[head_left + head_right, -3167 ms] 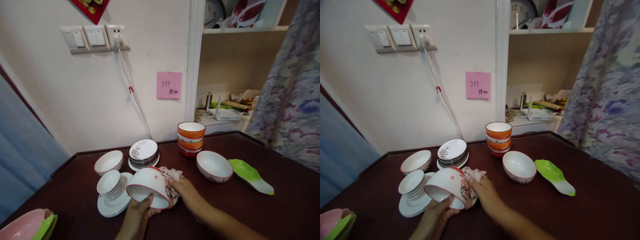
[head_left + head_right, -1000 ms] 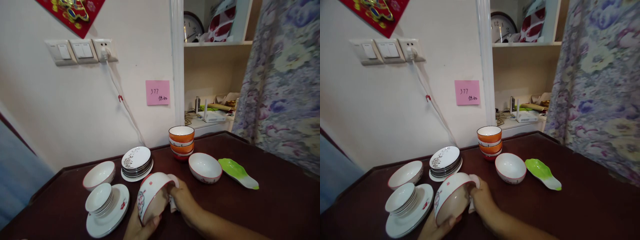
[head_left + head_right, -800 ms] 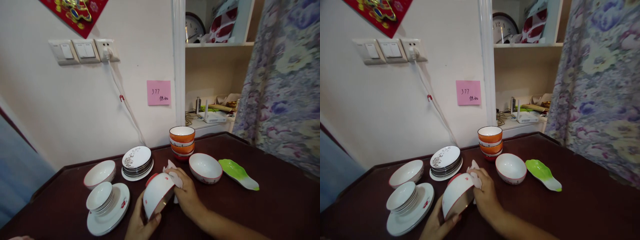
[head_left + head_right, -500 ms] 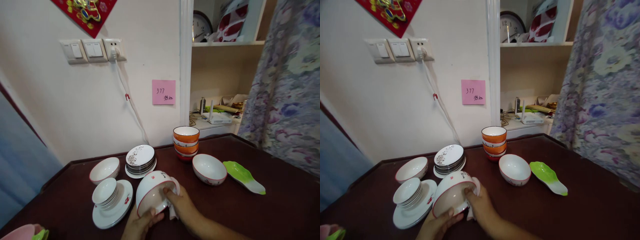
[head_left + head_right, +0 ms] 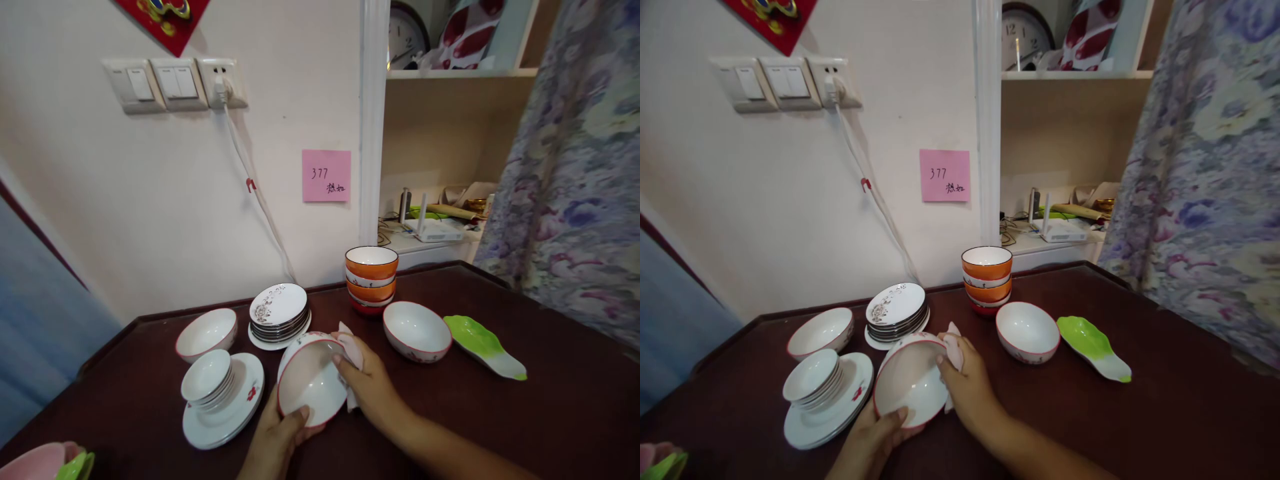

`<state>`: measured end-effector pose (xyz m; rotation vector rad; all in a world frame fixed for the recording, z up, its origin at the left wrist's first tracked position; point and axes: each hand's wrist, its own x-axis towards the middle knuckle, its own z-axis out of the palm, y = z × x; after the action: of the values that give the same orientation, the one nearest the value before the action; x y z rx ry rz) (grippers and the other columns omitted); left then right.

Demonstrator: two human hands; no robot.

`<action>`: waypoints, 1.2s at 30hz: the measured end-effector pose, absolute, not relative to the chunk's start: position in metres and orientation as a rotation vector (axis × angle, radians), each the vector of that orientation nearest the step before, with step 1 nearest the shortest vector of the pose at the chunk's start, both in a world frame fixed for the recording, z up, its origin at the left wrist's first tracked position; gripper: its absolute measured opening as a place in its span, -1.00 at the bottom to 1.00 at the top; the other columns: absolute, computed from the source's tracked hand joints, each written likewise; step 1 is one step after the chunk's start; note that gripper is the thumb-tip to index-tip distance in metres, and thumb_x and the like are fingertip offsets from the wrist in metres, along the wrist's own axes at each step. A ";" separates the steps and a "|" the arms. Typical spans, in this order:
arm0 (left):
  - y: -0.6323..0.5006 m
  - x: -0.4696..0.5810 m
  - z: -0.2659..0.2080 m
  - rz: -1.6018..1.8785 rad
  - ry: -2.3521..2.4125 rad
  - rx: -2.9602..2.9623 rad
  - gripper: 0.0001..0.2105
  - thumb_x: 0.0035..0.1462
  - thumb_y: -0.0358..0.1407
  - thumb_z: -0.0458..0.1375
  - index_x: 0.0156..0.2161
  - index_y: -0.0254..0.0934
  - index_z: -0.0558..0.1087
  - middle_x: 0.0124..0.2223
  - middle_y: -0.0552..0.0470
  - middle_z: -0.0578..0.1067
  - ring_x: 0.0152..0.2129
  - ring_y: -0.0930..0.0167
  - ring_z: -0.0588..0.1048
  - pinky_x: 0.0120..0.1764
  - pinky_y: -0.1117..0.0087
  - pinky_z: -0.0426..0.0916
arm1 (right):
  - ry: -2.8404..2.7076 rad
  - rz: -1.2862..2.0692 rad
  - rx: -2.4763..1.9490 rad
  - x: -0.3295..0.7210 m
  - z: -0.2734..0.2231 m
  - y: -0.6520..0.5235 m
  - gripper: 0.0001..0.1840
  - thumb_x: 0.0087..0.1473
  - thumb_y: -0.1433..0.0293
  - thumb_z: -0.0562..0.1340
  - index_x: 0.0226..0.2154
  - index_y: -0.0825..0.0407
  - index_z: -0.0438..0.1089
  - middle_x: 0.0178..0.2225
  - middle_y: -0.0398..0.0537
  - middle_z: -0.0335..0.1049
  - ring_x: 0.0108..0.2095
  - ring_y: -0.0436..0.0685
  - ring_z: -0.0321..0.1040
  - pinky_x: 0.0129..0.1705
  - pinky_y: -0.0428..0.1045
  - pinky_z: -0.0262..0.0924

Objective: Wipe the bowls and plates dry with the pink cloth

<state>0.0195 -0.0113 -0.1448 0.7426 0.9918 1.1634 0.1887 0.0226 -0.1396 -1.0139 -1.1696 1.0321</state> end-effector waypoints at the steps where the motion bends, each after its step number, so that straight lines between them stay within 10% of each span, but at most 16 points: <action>1: -0.011 0.018 -0.145 1.164 0.972 0.714 -0.21 -0.11 -0.32 0.32 0.26 -0.27 0.14 0.04 -0.27 0.51 -0.02 0.03 0.46 -0.03 0.06 0.39 | -1.148 1.094 -1.003 0.186 -0.142 0.020 -0.56 0.02 0.22 0.25 -0.05 0.06 0.37 -0.10 0.06 0.44 -0.10 0.22 0.38 -0.06 0.06 0.27; 6: -0.010 0.015 -0.144 1.210 0.928 0.654 -0.25 -0.11 -0.38 0.31 0.24 -0.21 0.20 -0.03 -0.17 0.58 -0.05 0.07 0.50 0.00 0.06 0.38 | -1.188 1.285 -0.937 0.173 -0.152 0.012 -0.62 0.02 0.15 0.26 -0.18 0.08 0.35 -0.36 -0.10 0.41 -0.37 0.08 0.36 -0.30 -0.04 0.30; 24: -0.008 0.022 -0.144 1.140 1.018 0.719 -0.26 -0.24 -0.23 0.40 0.14 -0.31 0.36 -0.08 -0.21 0.61 -0.03 0.00 0.48 -0.02 0.06 0.40 | -1.205 1.068 -0.928 0.185 -0.140 0.013 -0.55 0.06 0.33 0.23 0.03 0.02 0.33 0.03 0.05 0.36 0.05 0.18 0.29 0.11 0.06 0.14; 30: -0.010 0.022 -0.138 1.169 1.000 0.675 -0.24 -0.23 -0.29 0.40 0.17 -0.28 0.33 -0.10 -0.19 0.62 -0.03 0.01 0.48 0.01 0.06 0.38 | -1.076 1.380 -0.870 0.173 -0.157 0.013 -0.57 -0.04 0.22 0.30 -0.13 0.07 0.34 -0.29 -0.07 0.42 -0.31 0.08 0.37 -0.23 -0.03 0.30; 36: -0.010 0.023 -0.140 1.138 1.022 0.768 -0.24 -0.19 -0.24 0.39 0.18 -0.32 0.31 -0.02 -0.25 0.57 -0.06 0.00 0.50 -0.03 0.04 0.40 | -0.983 1.371 -1.027 0.171 -0.155 0.013 -0.70 0.00 0.22 0.21 -0.25 0.08 0.31 -0.57 -0.23 0.24 -0.62 -0.04 0.20 -0.69 -0.19 0.06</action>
<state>0.0234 -0.0099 -0.1405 0.7680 1.0219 1.1379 0.1709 0.0134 -0.1553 -1.0271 -0.9829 1.3710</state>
